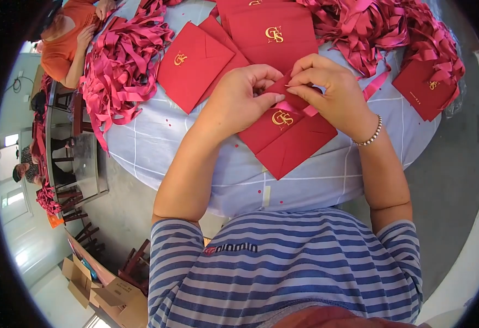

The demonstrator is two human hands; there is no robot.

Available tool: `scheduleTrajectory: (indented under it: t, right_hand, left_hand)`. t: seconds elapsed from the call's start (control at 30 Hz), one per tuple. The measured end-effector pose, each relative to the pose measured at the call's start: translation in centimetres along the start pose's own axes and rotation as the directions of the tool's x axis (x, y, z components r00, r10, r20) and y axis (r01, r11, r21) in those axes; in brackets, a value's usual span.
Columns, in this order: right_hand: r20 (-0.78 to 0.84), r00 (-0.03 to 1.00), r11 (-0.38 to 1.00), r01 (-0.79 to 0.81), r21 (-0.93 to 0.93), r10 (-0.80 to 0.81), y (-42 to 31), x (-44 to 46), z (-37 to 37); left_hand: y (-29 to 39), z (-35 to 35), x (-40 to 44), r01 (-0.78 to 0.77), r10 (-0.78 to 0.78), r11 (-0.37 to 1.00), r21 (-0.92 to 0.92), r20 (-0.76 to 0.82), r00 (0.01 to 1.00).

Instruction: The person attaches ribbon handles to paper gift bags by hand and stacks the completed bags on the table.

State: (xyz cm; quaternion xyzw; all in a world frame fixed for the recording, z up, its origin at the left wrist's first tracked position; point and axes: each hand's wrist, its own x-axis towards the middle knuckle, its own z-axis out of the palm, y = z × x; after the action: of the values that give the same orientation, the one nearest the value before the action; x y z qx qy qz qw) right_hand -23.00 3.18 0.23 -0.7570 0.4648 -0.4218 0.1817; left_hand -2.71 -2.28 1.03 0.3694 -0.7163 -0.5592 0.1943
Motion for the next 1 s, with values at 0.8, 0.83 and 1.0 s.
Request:
scheduleTrajectory:
  t: [0.8,0.83,1.0]
  right_hand:
    - [0.05,0.984,0.983,-0.168,-0.079,0.172,-1.6,-0.1,-0.1]
    - [0.049,0.984,0.983,-0.165,-0.082,0.17,-1.3,-0.2,0.1]
    - [0.156,0.963,0.956,-0.245,0.163,0.22,-0.9,0.1,-1.1]
  left_hand:
    - [-0.3,0.4,-0.2,0.021,-0.014,0.996,0.092,-0.074,0.997]
    - [-0.2,0.5,-0.2,-0.002,0.009,0.994,0.11,-0.061,0.998]
    - [-0.5,0.5,-0.3,-0.029,0.033,0.994,0.105,-0.037,0.999]
